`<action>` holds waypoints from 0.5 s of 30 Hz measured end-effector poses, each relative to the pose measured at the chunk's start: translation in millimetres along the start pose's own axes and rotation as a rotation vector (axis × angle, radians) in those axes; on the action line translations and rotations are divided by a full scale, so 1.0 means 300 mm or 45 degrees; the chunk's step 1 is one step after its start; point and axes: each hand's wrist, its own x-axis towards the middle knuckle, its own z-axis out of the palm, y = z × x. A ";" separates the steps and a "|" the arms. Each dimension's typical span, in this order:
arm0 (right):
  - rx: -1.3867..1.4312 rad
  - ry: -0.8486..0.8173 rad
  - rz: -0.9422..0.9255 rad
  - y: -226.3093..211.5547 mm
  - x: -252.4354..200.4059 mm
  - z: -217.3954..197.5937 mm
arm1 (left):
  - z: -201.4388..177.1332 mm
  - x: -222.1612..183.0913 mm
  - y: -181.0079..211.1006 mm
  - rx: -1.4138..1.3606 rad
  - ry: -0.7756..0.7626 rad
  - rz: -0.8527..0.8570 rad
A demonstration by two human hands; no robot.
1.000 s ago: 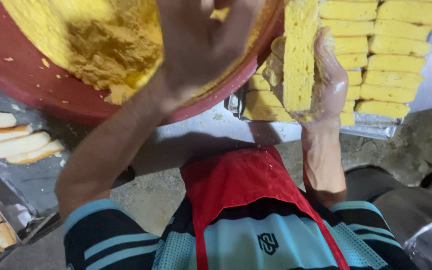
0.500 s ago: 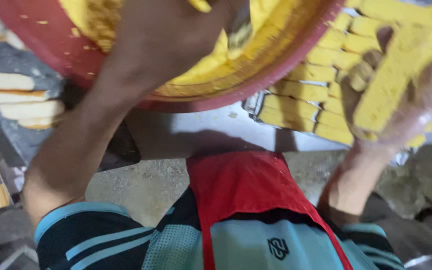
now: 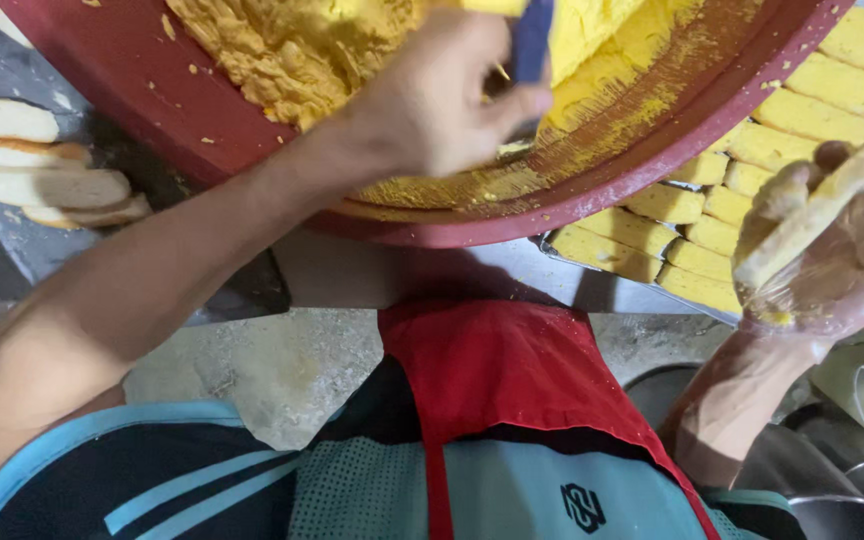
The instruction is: The person coats bread slices with a yellow mixture using a brush and then places them onto a metal tray.
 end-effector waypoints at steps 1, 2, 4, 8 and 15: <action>-0.015 -0.059 0.034 0.008 -0.007 0.019 | -0.006 -0.007 0.001 -0.139 0.111 0.022; -0.029 -0.119 0.068 0.013 -0.015 0.040 | -0.023 -0.018 0.010 -0.139 0.105 0.022; -0.050 -0.257 0.108 0.027 -0.020 0.087 | -0.089 -0.028 0.055 -0.691 0.220 -0.475; -0.148 -0.576 0.075 0.062 -0.007 0.173 | -0.111 -0.028 0.211 -0.911 0.308 -0.519; -0.283 -0.626 -0.086 0.114 -0.001 0.205 | 0.033 0.071 0.412 -0.472 0.262 0.267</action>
